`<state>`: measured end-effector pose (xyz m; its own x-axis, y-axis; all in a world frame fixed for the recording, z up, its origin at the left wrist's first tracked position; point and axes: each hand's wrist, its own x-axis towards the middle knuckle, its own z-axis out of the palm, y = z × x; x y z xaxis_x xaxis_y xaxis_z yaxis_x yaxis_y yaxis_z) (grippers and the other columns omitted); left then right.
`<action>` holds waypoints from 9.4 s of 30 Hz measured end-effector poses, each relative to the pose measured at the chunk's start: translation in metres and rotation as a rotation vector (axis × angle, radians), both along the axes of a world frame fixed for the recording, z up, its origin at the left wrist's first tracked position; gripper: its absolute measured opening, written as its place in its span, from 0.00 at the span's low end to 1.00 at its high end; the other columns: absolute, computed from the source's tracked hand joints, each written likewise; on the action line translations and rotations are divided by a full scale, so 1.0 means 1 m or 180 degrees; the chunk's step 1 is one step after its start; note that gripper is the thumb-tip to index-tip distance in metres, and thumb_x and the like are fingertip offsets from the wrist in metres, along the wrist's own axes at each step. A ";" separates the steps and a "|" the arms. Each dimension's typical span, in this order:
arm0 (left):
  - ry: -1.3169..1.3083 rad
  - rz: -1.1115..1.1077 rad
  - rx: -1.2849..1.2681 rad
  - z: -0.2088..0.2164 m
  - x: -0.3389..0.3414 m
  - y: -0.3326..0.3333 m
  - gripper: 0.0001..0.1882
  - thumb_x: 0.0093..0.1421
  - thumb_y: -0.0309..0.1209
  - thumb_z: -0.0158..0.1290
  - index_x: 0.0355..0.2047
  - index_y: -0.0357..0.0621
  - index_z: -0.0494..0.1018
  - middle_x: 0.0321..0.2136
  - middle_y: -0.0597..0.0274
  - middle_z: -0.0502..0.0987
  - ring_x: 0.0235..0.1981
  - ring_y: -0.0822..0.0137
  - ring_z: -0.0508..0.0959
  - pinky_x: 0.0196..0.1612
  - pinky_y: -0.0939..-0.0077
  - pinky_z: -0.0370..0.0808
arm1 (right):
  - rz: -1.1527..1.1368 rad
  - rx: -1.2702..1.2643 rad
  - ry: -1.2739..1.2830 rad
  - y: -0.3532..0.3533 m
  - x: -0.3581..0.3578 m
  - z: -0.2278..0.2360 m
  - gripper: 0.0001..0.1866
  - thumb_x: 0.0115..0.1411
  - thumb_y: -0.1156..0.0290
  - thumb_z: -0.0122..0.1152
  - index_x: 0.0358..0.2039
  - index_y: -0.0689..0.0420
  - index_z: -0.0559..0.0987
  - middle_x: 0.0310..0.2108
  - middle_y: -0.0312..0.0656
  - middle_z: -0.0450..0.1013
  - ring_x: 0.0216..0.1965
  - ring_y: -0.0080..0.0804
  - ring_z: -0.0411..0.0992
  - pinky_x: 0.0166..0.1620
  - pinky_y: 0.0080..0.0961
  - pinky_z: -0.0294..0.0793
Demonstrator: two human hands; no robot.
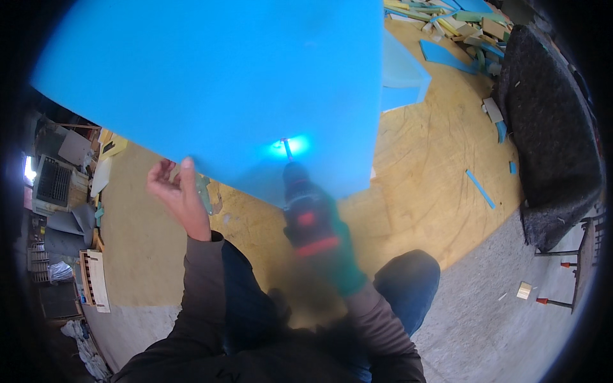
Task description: The person kneels and uses a cordless drill to make multiple holes in a large blue foam board. After drilling, the person stands, walks across the workshop, picks up a broom, and briefly sweeps the floor.
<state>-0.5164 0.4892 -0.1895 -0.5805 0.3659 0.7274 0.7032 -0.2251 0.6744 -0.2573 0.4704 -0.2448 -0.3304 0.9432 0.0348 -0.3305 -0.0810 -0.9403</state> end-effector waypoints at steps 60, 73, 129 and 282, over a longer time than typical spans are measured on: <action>0.0994 -0.2298 -0.1235 0.015 0.059 0.045 0.18 0.73 0.22 0.43 0.61 0.38 0.71 0.54 0.53 0.81 0.47 0.67 0.80 0.48 0.72 0.78 | -0.0404 0.1772 -0.1807 0.016 0.024 0.016 0.37 0.60 0.73 0.67 0.69 0.58 0.65 0.46 0.50 0.81 0.34 0.46 0.81 0.38 0.37 0.78; 0.1166 -0.2095 -0.1253 0.019 0.066 0.044 0.19 0.72 0.20 0.43 0.60 0.38 0.72 0.55 0.54 0.79 0.50 0.64 0.80 0.47 0.72 0.78 | -0.0412 0.1315 -0.0921 0.008 0.023 0.014 0.24 0.61 0.74 0.66 0.58 0.56 0.75 0.44 0.39 0.78 0.40 0.29 0.78 0.41 0.28 0.79; 0.1755 -0.0251 -0.0707 -0.052 0.091 0.053 0.08 0.55 0.27 0.63 0.36 0.54 0.83 0.29 0.67 0.76 0.35 0.60 0.77 0.39 0.63 0.68 | -0.0101 -0.2287 0.2390 -0.015 0.053 0.047 0.22 0.69 0.69 0.55 0.61 0.63 0.68 0.49 0.48 0.77 0.26 0.25 0.74 0.31 0.19 0.76; -0.0185 -0.1383 -0.1027 -0.028 0.093 0.050 0.16 0.60 0.25 0.64 0.50 0.38 0.83 0.21 0.76 0.70 0.23 0.83 0.65 0.25 0.84 0.64 | -0.0603 -0.0436 -0.0062 -0.015 0.007 0.008 0.10 0.65 0.70 0.62 0.43 0.62 0.77 0.28 0.40 0.77 0.28 0.25 0.76 0.35 0.23 0.76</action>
<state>-0.4238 0.5394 -0.2176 -0.3620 0.7805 0.5096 0.5510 -0.2619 0.7924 -0.2500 0.4554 -0.2372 -0.1464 0.9839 -0.1023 -0.3339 -0.1465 -0.9311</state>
